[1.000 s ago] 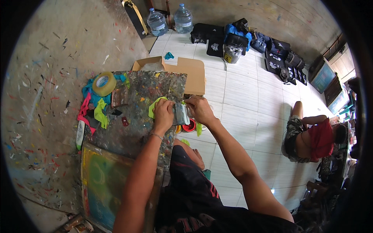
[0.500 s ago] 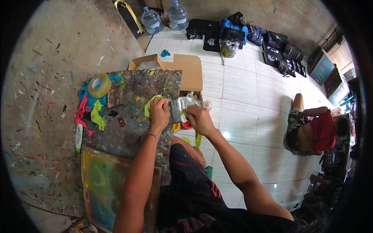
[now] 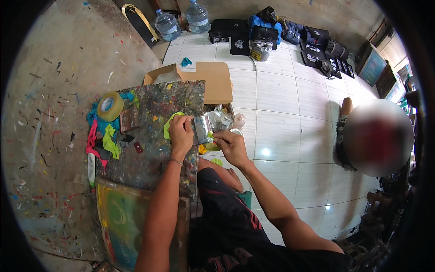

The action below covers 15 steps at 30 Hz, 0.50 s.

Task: The person picks up a screen printing frame and places it on a workbench. They then attach a metal clamp to the frame and apply masking tape along the edges to seal the screen.

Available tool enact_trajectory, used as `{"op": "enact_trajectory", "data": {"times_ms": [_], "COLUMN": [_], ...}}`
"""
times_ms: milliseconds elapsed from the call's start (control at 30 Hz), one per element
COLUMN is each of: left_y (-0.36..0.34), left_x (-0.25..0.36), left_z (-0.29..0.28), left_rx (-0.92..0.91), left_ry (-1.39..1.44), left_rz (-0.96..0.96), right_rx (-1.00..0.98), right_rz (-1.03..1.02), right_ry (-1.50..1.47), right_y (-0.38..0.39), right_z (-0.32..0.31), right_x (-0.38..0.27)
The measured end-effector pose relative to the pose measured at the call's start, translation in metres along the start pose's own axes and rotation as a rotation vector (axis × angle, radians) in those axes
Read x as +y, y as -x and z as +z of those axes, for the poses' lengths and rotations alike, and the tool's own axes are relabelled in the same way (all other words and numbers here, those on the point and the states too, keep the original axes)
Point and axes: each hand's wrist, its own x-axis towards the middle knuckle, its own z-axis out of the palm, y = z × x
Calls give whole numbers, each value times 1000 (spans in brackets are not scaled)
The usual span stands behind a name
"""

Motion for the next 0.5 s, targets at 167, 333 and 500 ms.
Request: {"op": "enact_trajectory", "data": {"times_ms": [167,333,500], "left_y": [-1,-1,-1], "left_x": [2,6,3], "left_z": [-4,-4,-3], "left_rx": [-14,-16,-14], "left_ry": [13,4,-4], "left_rz": [31,-22,7], "right_rx": [50,46,-45], "right_rz": [87,38,1], "right_ry": [33,38,-11], "right_y": [-50,-35,-2], "right_z": [11,9,-2], "right_x": [9,-2,-13]}}
